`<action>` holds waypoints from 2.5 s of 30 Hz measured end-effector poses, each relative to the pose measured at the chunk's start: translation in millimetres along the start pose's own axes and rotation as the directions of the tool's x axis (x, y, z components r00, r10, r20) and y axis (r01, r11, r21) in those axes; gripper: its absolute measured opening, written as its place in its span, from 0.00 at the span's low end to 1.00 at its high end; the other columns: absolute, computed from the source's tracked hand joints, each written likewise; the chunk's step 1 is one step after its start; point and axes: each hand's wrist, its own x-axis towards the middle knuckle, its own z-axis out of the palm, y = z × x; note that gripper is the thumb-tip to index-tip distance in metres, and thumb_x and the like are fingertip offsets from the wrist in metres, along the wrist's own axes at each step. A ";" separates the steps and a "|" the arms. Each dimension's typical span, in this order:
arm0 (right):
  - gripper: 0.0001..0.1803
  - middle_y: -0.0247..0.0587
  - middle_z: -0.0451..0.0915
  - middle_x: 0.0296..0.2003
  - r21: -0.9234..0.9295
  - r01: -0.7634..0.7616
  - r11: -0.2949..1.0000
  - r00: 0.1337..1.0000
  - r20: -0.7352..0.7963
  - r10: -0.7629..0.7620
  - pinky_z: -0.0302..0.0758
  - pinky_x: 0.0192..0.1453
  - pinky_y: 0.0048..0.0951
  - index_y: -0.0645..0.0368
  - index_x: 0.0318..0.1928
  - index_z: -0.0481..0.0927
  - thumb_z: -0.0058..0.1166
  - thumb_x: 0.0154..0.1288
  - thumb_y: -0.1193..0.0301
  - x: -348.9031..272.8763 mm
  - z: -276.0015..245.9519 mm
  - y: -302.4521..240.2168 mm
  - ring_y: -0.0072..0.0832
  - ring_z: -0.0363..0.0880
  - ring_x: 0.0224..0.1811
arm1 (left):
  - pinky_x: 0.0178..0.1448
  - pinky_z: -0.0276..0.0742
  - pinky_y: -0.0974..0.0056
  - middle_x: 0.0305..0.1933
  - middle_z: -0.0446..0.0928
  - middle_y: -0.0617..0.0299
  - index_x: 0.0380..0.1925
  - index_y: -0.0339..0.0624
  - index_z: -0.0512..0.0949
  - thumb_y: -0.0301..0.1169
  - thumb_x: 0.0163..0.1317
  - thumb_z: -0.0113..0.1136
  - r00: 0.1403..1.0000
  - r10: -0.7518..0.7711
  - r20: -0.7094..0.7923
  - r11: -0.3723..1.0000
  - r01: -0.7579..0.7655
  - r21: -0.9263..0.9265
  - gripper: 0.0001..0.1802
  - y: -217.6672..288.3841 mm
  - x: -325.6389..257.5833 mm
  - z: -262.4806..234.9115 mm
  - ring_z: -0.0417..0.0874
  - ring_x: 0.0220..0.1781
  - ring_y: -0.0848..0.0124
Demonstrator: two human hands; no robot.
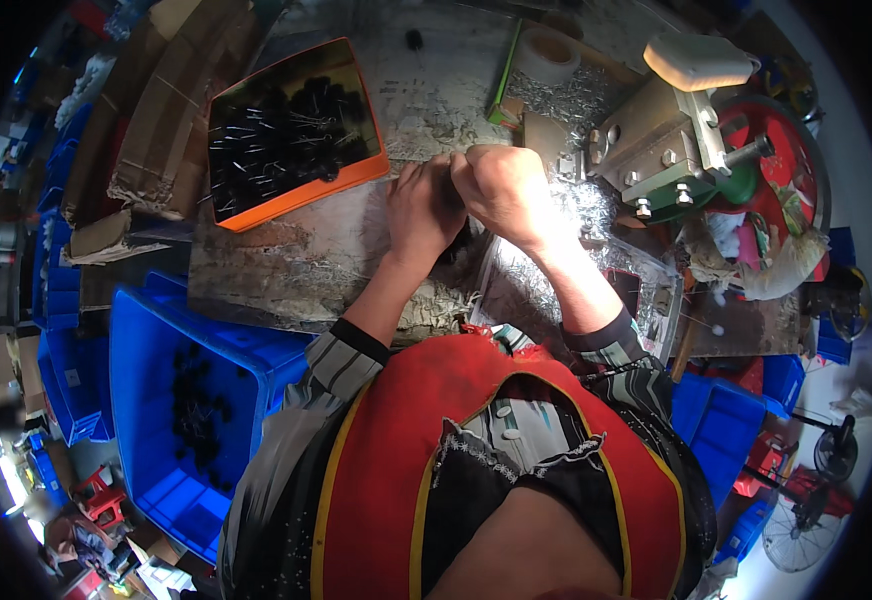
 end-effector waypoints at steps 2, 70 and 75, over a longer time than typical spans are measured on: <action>0.15 0.51 0.68 0.14 0.091 -0.032 0.995 0.999 -0.019 0.033 0.68 0.23 0.36 0.64 0.15 0.69 0.51 0.55 0.72 0.0 -4.0 -2.2 0.45 0.70 0.17 | 0.46 0.69 0.58 0.33 0.77 0.60 0.34 0.44 0.73 0.34 0.43 0.63 1.000 0.006 -0.023 0.999 -0.006 -0.037 0.17 -4.6 -1.0 0.4 0.75 0.42 0.60; 0.21 0.46 0.69 0.44 0.510 -0.234 0.828 0.972 0.091 0.218 0.60 0.56 0.34 0.65 0.44 0.72 0.38 0.67 0.58 -22.8 72.8 -25.1 0.34 0.66 0.47 | 0.54 0.65 0.59 0.36 0.74 0.59 0.29 0.42 0.73 0.34 0.42 0.60 0.999 0.045 0.024 0.998 -0.044 -0.044 0.13 -28.9 -22.2 17.5 0.71 0.45 0.60; 0.18 0.44 0.68 0.50 0.737 -0.214 0.640 0.944 -0.013 0.331 0.59 0.59 0.33 0.66 0.50 0.68 0.40 0.64 0.67 -24.9 37.0 -31.5 0.32 0.64 0.52 | 0.52 0.67 0.61 0.32 0.74 0.58 0.25 0.41 0.75 0.29 0.41 0.62 0.996 0.027 -0.083 0.922 -0.057 -0.382 0.09 4.1 -17.4 -1.8 0.75 0.42 0.65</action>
